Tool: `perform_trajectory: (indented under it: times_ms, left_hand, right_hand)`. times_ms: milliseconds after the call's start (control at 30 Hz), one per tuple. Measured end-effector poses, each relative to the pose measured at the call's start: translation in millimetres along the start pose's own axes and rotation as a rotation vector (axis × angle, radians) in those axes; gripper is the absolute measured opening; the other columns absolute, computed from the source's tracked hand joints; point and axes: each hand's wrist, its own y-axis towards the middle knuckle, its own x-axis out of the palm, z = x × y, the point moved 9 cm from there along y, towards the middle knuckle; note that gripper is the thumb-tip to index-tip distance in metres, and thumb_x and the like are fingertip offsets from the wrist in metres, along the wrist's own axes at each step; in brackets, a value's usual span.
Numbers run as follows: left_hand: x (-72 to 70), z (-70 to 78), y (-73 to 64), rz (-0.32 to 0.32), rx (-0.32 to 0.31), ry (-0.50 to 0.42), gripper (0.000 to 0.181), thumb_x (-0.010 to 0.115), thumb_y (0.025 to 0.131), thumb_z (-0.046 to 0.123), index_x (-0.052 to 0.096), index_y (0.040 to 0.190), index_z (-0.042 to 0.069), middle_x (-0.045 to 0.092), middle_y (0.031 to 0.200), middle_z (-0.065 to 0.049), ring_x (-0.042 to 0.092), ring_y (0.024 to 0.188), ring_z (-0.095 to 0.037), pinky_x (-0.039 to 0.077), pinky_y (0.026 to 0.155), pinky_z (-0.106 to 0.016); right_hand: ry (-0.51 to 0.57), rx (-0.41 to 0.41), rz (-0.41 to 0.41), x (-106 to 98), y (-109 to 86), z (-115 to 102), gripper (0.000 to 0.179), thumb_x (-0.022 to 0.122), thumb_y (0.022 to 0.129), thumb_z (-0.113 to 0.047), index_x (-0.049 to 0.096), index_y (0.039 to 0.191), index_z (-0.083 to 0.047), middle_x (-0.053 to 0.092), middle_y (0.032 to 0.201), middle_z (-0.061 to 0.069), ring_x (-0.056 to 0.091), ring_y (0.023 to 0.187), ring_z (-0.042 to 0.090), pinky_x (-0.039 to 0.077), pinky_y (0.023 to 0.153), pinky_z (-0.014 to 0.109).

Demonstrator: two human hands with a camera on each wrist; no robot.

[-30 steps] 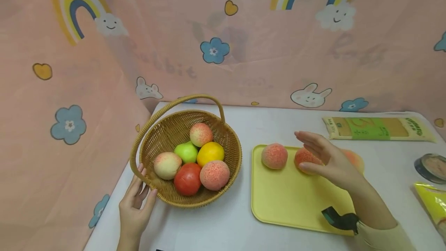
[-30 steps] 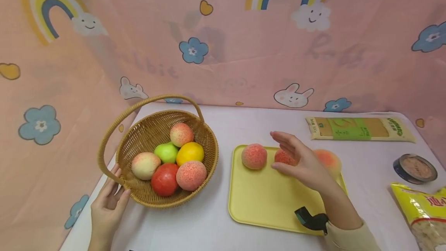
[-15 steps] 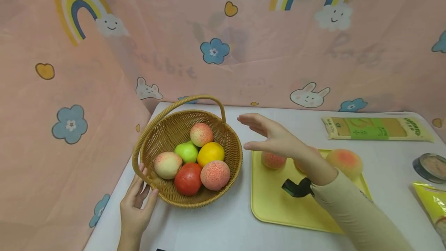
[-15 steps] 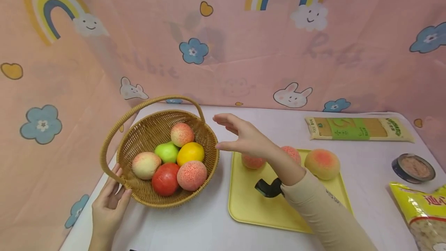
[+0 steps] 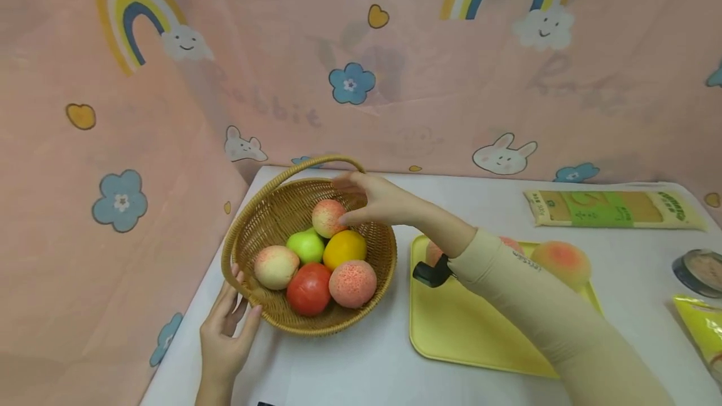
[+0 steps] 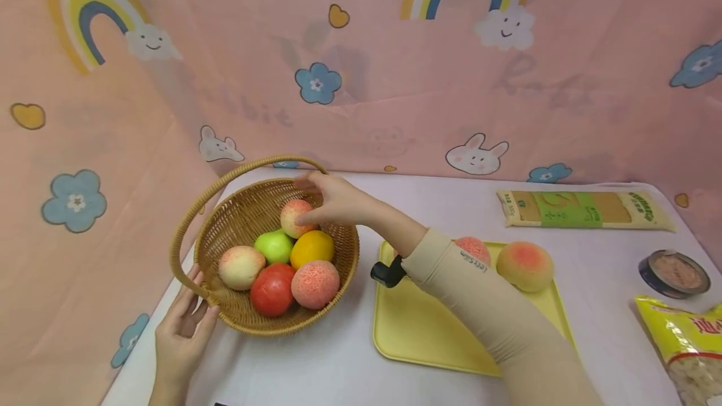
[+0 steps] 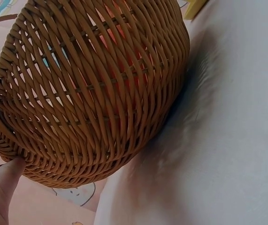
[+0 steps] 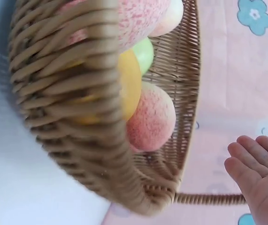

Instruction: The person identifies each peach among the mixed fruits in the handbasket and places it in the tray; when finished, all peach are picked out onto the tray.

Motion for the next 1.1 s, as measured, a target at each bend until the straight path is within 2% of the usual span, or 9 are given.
perform_trajectory:
  times_ms: [267, 400, 533, 667, 800, 967, 1100]
  left_hand:
    - [2.6, 0.8, 4.0, -0.016, 0.016, -0.005, 0.067, 0.055, 0.068, -0.032, 0.037, 0.131, -0.022, 0.031, 0.144, -0.035, 0.038, 0.137, -0.025, 0.042, 0.102, -0.029]
    - [3.9, 1.3, 4.9, -0.027, 0.045, 0.012, 0.064, 0.056, 0.068, -0.032, 0.037, 0.129, -0.025, 0.031, 0.143, -0.037, 0.038, 0.137, -0.026, 0.042, 0.101, -0.029]
    - [4.1, 0.2, 3.7, -0.028, 0.047, 0.026, 0.063, 0.057, 0.069, -0.031, 0.038, 0.128, -0.025, 0.031, 0.143, -0.037, 0.038, 0.137, -0.026, 0.043, 0.101, -0.029]
    - [3.5, 0.0, 1.7, -0.023, 0.041, 0.027, 0.063, 0.057, 0.069, -0.031, 0.038, 0.128, -0.025, 0.030, 0.142, -0.039, 0.038, 0.137, -0.025, 0.043, 0.101, -0.029]
    - [2.9, -0.2, 0.7, -0.016, 0.025, 0.026, 0.064, 0.057, 0.068, -0.032, 0.039, 0.129, -0.024, 0.031, 0.142, -0.039, 0.040, 0.136, -0.024, 0.043, 0.100, -0.029]
    - [1.5, 0.6, 0.7, -0.003, 0.016, 0.062, 0.065, 0.058, 0.067, -0.031, 0.041, 0.129, -0.022, 0.038, 0.145, -0.027, 0.043, 0.134, -0.021, 0.045, 0.098, -0.028]
    - [-1.0, 1.8, 1.3, 0.000, 0.016, 0.084, 0.066, 0.059, 0.067, -0.030, 0.042, 0.129, -0.021, 0.039, 0.146, -0.020, 0.043, 0.134, -0.020, 0.045, 0.098, -0.027]
  right_hand:
    - [-0.074, 0.032, -0.070, 15.2, 37.0, 0.3, 0.070, 0.070, 0.086, -0.021, 0.035, 0.142, -0.001, 0.039, 0.148, 0.015, 0.037, 0.138, 0.027, 0.035, 0.116, 0.042]
    - [-0.080, 0.082, -0.111, 24.1, 53.5, 9.4, 0.072, 0.071, 0.085, -0.019, 0.033, 0.143, -0.001, 0.037, 0.150, 0.014, 0.035, 0.139, 0.025, 0.033, 0.117, 0.038]
    - [-0.080, 0.146, -0.142, 31.1, 65.2, 21.5, 0.074, 0.071, 0.085, -0.020, 0.032, 0.145, -0.003, 0.037, 0.150, 0.011, 0.034, 0.139, 0.024, 0.033, 0.117, 0.036]
    - [-0.081, 0.177, -0.178, 36.5, 69.7, 35.0, 0.072, 0.069, 0.086, -0.020, 0.032, 0.145, -0.002, 0.036, 0.151, 0.013, 0.032, 0.140, 0.026, 0.030, 0.118, 0.037]
    - [-0.107, 0.196, -0.181, 37.7, 70.5, 46.5, 0.072, 0.069, 0.085, -0.020, 0.033, 0.144, -0.001, 0.036, 0.150, 0.015, 0.032, 0.140, 0.027, 0.029, 0.119, 0.037]
    - [-0.141, 0.232, -0.191, 39.8, 70.1, 53.4, 0.072, 0.070, 0.084, -0.019, 0.034, 0.143, 0.001, 0.038, 0.148, 0.017, 0.035, 0.137, 0.029, 0.035, 0.115, 0.039]
    - [-0.199, 0.226, -0.198, 41.4, 72.6, 52.4, 0.069, 0.068, 0.085, -0.016, 0.036, 0.143, 0.001, 0.041, 0.146, 0.017, 0.040, 0.133, 0.028, 0.040, 0.112, 0.038]
